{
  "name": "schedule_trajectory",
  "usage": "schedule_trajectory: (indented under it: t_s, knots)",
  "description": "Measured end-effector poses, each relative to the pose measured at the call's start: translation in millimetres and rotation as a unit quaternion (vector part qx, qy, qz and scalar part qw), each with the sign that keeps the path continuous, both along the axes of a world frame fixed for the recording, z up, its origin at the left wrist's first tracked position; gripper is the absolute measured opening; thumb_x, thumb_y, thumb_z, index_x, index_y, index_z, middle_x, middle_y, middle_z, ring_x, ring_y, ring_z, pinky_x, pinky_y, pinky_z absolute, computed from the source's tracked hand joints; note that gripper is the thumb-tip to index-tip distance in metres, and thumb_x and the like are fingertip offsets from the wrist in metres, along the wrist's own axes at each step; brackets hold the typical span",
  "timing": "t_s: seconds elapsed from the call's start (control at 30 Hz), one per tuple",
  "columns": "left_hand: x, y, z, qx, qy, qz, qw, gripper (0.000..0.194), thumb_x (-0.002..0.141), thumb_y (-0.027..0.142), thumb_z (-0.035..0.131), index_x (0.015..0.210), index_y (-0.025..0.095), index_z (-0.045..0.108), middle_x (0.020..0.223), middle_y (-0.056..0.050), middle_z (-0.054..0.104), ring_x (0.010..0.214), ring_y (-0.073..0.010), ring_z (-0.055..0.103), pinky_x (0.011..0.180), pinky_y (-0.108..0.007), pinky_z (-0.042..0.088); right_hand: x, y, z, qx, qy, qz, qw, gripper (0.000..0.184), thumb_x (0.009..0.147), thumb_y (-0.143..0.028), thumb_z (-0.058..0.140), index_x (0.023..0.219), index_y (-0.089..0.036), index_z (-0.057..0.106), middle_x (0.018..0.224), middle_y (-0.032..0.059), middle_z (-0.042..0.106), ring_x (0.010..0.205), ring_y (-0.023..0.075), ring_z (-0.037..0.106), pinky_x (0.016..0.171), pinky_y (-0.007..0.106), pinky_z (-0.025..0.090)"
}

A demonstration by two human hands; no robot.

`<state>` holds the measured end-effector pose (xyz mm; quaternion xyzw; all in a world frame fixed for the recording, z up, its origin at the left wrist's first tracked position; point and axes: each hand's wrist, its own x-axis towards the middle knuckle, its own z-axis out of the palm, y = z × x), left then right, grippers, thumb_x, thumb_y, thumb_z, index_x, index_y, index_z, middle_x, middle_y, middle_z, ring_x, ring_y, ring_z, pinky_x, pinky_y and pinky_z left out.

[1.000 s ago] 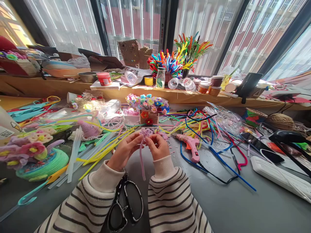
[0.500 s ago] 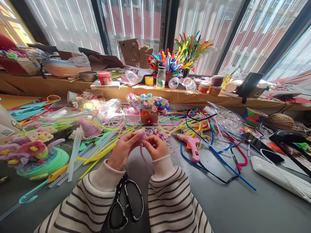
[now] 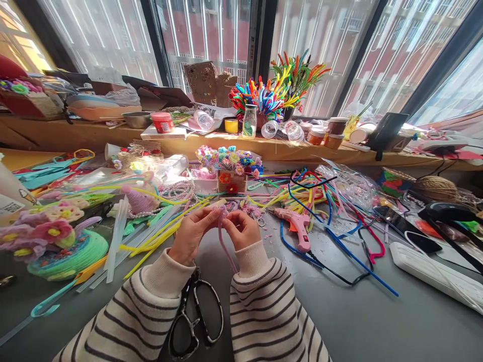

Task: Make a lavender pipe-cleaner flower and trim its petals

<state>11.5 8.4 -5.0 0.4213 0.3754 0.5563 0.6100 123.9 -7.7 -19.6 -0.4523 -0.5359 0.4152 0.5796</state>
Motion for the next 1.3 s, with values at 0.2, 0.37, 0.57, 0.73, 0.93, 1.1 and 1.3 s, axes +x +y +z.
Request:
schedule_trajectory:
  t_s: [0.2, 0.37, 0.57, 0.73, 0.93, 1.1, 1.3]
  knots:
    - [0.6, -1.1, -0.2, 0.040, 0.050, 0.053, 0.997, 0.022, 0.055, 0.030, 0.064, 0.066, 0.011, 0.061, 0.063, -0.003, 0.060, 0.059, -0.0121, 0.054, 0.062, -0.026, 0.045, -2.6, -0.8, 1.1, 0.004, -0.018, -0.007, 1.000, 0.022, 0.063, -0.036, 0.056, 0.068, -0.016, 0.051, 0.059, -0.0012, 0.050, 0.052, 0.0091, 0.045, 0.042, 0.019, 0.036]
    - [-0.5, -0.8, -0.1, 0.073, 0.087, 0.065, 0.991, 0.020, 0.058, 0.031, 0.062, 0.064, 0.013, 0.060, 0.064, -0.002, 0.058, 0.063, -0.0125, 0.052, 0.063, -0.025, 0.043, -3.3, -1.3, 3.0, -0.002, -0.037, 0.006, 0.999, 0.022, 0.065, -0.037, 0.055, 0.071, -0.015, 0.055, 0.061, 0.0006, 0.055, 0.052, 0.0098, 0.048, 0.043, 0.019, 0.037]
    - [-0.7, 0.2, -1.5, 0.094, 0.102, 0.038, 0.990, 0.016, 0.059, 0.029, 0.061, 0.058, 0.013, 0.059, 0.068, -0.002, 0.055, 0.071, -0.0135, 0.050, 0.068, -0.025, 0.040, -2.5, -3.6, 4.4, 0.019, -0.052, -0.012, 0.998, 0.019, 0.068, -0.032, 0.053, 0.059, -0.015, 0.055, 0.050, -0.0014, 0.054, 0.045, 0.0083, 0.046, 0.045, 0.020, 0.038]
    - [1.0, -1.3, -0.1, 0.089, 0.067, 0.016, 0.994, 0.015, 0.059, 0.027, 0.061, 0.056, 0.013, 0.059, 0.067, -0.001, 0.054, 0.070, -0.0120, 0.050, 0.067, -0.024, 0.039, -4.0, -4.7, 3.3, 0.029, -0.054, -0.021, 0.998, 0.021, 0.069, -0.034, 0.052, 0.059, -0.016, 0.053, 0.050, -0.0012, 0.054, 0.046, 0.0091, 0.048, 0.046, 0.021, 0.039]
    - [3.0, -2.0, -1.8, 0.061, 0.036, 0.011, 0.997, 0.015, 0.058, 0.028, 0.062, 0.058, 0.013, 0.059, 0.064, 0.000, 0.057, 0.064, -0.0105, 0.051, 0.065, -0.023, 0.040, -4.6, -2.6, 1.7, 0.022, -0.053, -0.023, 0.998, 0.023, 0.068, -0.037, 0.051, 0.060, -0.015, 0.052, 0.049, -0.0016, 0.051, 0.044, 0.0089, 0.046, 0.044, 0.021, 0.037]
    - [0.0, -1.8, 1.0, 0.065, 0.029, 0.008, 0.997, 0.018, 0.061, 0.029, 0.060, 0.071, 0.015, 0.062, 0.071, -0.001, 0.061, 0.067, -0.0116, 0.052, 0.066, -0.024, 0.041, -3.4, -1.5, 2.8, 0.015, -0.061, 0.011, 0.998, 0.023, 0.070, -0.037, 0.049, 0.062, -0.016, 0.049, 0.051, -0.0020, 0.048, 0.044, 0.0085, 0.045, 0.041, 0.020, 0.036]
    - [-2.4, -1.9, 5.5, 0.082, 0.082, 0.012, 0.993, 0.016, 0.059, 0.027, 0.062, 0.068, 0.014, 0.062, 0.060, 0.000, 0.058, 0.057, -0.0100, 0.051, 0.056, -0.021, 0.040, -3.9, -3.5, 2.6, 0.029, -0.146, 0.023, 0.989, 0.020, 0.071, -0.035, 0.048, 0.066, -0.015, 0.053, 0.055, -0.0002, 0.050, 0.048, 0.0101, 0.046, 0.041, 0.020, 0.035]
